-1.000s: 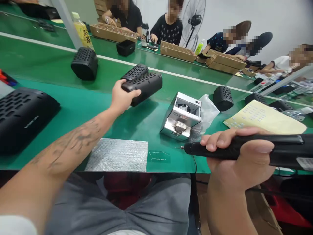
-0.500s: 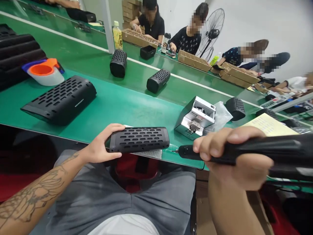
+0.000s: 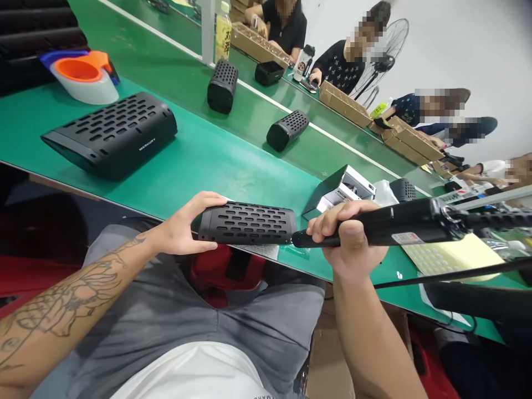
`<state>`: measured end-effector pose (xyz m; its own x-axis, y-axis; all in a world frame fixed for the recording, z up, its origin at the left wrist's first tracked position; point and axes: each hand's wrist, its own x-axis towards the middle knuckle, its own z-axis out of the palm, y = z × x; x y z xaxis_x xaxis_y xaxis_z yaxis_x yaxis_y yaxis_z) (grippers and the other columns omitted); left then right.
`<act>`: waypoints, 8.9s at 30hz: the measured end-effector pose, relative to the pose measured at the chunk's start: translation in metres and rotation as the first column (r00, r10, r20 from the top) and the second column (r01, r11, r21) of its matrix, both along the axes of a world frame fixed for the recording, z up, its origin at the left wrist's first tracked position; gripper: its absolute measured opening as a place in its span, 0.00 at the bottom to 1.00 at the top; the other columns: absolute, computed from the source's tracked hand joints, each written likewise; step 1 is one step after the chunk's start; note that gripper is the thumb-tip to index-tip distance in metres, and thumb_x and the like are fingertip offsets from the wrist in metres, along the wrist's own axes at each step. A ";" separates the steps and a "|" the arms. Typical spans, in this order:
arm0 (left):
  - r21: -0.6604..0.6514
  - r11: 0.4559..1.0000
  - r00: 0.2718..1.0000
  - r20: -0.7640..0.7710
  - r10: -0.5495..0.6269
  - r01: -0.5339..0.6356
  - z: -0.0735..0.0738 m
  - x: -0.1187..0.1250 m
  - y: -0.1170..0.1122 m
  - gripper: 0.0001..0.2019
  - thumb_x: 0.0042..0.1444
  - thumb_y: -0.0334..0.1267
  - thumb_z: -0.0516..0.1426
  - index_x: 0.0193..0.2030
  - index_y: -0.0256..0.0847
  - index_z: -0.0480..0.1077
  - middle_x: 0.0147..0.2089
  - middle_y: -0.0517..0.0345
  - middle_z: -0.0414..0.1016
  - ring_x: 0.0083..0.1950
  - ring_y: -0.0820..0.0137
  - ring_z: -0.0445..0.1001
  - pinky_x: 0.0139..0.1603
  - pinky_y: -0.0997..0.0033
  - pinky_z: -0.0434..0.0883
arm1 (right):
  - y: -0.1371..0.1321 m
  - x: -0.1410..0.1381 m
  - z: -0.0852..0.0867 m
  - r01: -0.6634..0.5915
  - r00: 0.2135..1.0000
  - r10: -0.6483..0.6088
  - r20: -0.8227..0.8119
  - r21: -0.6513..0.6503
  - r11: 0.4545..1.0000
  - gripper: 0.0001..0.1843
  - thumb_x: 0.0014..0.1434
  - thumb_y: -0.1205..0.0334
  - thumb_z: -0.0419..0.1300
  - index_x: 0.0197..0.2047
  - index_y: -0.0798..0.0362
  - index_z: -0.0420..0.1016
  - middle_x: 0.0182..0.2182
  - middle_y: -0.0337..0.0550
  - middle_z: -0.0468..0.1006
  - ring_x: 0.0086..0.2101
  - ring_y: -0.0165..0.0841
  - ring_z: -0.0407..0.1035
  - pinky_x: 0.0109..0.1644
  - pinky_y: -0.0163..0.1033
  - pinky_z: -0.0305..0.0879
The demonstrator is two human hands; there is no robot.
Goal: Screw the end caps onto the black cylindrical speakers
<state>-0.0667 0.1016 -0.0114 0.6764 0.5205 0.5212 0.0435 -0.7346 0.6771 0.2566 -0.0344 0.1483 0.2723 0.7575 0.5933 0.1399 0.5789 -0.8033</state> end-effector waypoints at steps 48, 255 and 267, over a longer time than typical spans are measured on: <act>0.091 0.994 0.998 0.024 0.060 -0.062 -0.022 0.025 0.001 0.57 0.65 0.53 0.77 0.93 0.52 0.55 0.84 0.33 0.69 0.87 0.34 0.72 0.87 0.28 0.74 | -0.008 0.029 0.025 0.202 0.973 -0.195 -0.122 0.055 0.978 0.27 0.67 0.33 0.82 0.42 0.45 0.79 0.23 0.27 0.73 0.18 0.32 0.71 0.25 0.41 0.79; 0.441 0.896 0.617 -0.693 0.373 -0.047 0.098 0.124 -0.045 0.54 0.70 0.58 0.73 0.94 0.32 0.63 0.71 0.25 0.83 0.69 0.34 0.77 0.73 0.38 0.65 | 0.032 0.144 -0.028 0.590 0.779 -0.615 0.124 0.189 0.785 0.23 0.71 0.36 0.80 0.37 0.41 0.80 0.22 0.32 0.76 0.19 0.40 0.72 0.26 0.50 0.74; 0.431 0.902 0.595 -0.725 0.347 -0.001 0.104 0.115 -0.043 0.54 0.69 0.49 0.74 0.96 0.37 0.59 0.76 0.27 0.80 0.71 0.35 0.76 0.71 0.39 0.66 | 0.001 -0.014 0.032 0.111 0.990 -0.101 -0.096 0.105 0.988 0.24 0.65 0.41 0.86 0.35 0.44 0.80 0.21 0.29 0.73 0.16 0.31 0.68 0.21 0.41 0.73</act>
